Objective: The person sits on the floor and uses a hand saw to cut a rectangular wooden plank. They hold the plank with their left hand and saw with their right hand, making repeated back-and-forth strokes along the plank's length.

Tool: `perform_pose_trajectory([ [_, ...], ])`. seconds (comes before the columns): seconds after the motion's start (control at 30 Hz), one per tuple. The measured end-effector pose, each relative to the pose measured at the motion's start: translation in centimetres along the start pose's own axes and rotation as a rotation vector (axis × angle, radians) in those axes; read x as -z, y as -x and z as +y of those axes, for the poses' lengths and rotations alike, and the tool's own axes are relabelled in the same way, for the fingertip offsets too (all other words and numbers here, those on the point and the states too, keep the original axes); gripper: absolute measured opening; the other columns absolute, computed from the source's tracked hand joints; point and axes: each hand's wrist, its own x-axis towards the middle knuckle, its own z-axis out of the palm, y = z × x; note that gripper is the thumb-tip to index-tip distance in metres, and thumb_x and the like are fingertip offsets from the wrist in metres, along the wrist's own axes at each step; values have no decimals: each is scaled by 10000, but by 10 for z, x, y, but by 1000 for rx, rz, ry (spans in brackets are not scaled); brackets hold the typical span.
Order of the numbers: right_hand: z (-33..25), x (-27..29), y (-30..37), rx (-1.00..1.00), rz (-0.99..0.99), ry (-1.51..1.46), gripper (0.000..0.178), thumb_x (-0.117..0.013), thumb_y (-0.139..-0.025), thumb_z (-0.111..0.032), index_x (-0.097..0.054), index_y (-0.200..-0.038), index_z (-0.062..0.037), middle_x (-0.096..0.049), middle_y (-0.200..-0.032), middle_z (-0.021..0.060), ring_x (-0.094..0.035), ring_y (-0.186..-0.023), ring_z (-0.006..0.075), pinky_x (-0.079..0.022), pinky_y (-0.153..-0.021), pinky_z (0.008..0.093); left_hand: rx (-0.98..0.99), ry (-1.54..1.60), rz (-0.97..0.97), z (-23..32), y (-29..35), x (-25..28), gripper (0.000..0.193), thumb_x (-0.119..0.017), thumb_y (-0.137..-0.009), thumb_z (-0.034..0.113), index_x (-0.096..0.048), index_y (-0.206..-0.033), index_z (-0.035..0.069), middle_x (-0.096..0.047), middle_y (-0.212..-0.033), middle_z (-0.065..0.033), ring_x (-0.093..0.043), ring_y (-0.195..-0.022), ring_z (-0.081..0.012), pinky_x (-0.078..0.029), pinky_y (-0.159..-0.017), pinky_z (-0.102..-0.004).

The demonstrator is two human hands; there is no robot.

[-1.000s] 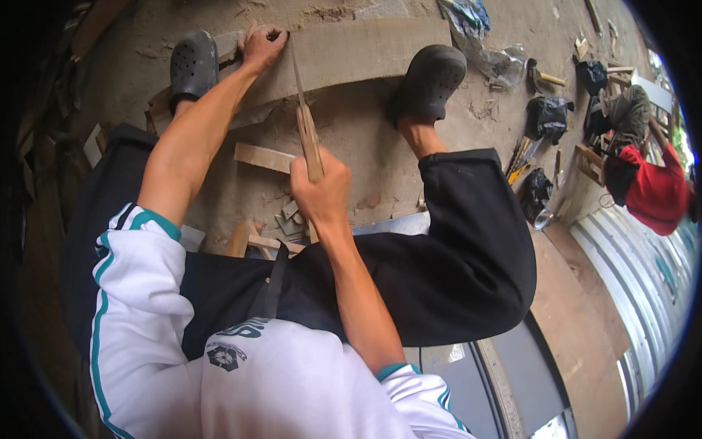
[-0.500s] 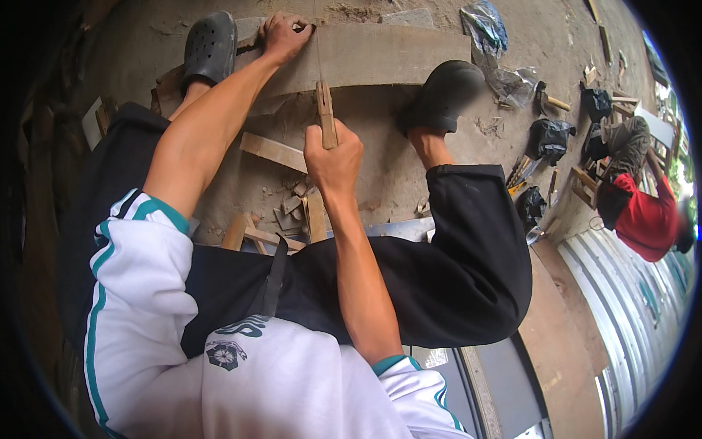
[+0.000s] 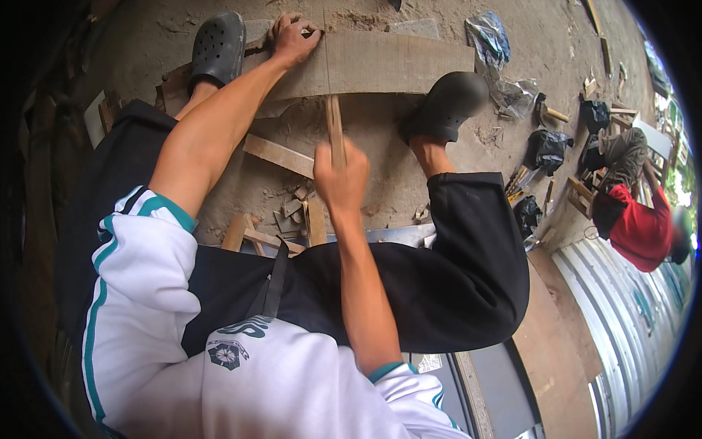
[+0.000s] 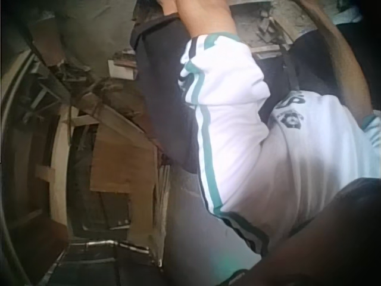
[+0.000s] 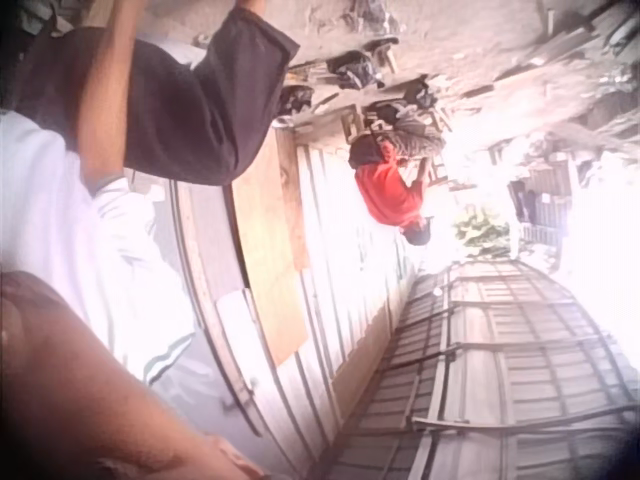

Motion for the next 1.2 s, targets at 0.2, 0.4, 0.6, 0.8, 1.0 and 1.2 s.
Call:
perform_pose_trajectory([
  [0.2,-2,0,18,-2,4,-17,222,-576,-809,-143,-546,-644,3,-468,-516,119,-458,-484,155,-395,-488,369,-8,-20,-63,-12,0,-2,201,-689,-814,405,-745,-932,253,-484,-1413,-96,-313,-1384,-348,-116,-1157,-510],
  [0.4,-12,-4,-14,-80,-4,42,215,-579,-797,-155,-579,-659,10,-480,-520,143,-497,-486,163,-422,-506,364,-70,-24,-163,-17,-1,12,346,-691,-824,449,-712,-1091,229,-414,-1484,-130,-203,-1442,-389,-80,-1172,-550],
  [0.6,3,5,16,-42,30,-9,265,-584,-810,-173,-545,-631,18,-474,-509,128,-462,-485,143,-417,-503,362,192,-188,-341,29,45,53,793,-723,-833,361,-313,-1507,283,-83,-1609,-156,6,-1450,-490,-179,-1122,-640],
  [0.8,2,10,33,42,22,-51,253,-561,-839,-133,-502,-649,25,-422,-528,21,-384,-534,79,-346,-484,315,245,-252,-604,28,58,75,855,-733,-832,345,-246,-1531,275,-53,-1609,-163,6,-1435,-528,-318,-1060,-666],
  [1.0,-7,-5,-4,0,-3,17,245,-562,-832,-147,-543,-660,27,-461,-539,80,-449,-518,123,-384,-496,353,85,-343,-574,1,55,47,915,-730,-822,400,-186,-1548,273,-9,-1614,-175,-8,-1439,-525,-204,-1142,-611],
  [1.2,-2,8,37,-24,-3,41,270,-588,-808,-171,-520,-626,16,-480,-530,171,-491,-484,172,-413,-498,395,99,-500,-794,15,49,69,1092,-765,-767,465,-36,-1561,288,17,-1619,-157,4,-1462,-469,-82,-1189,-549],
])
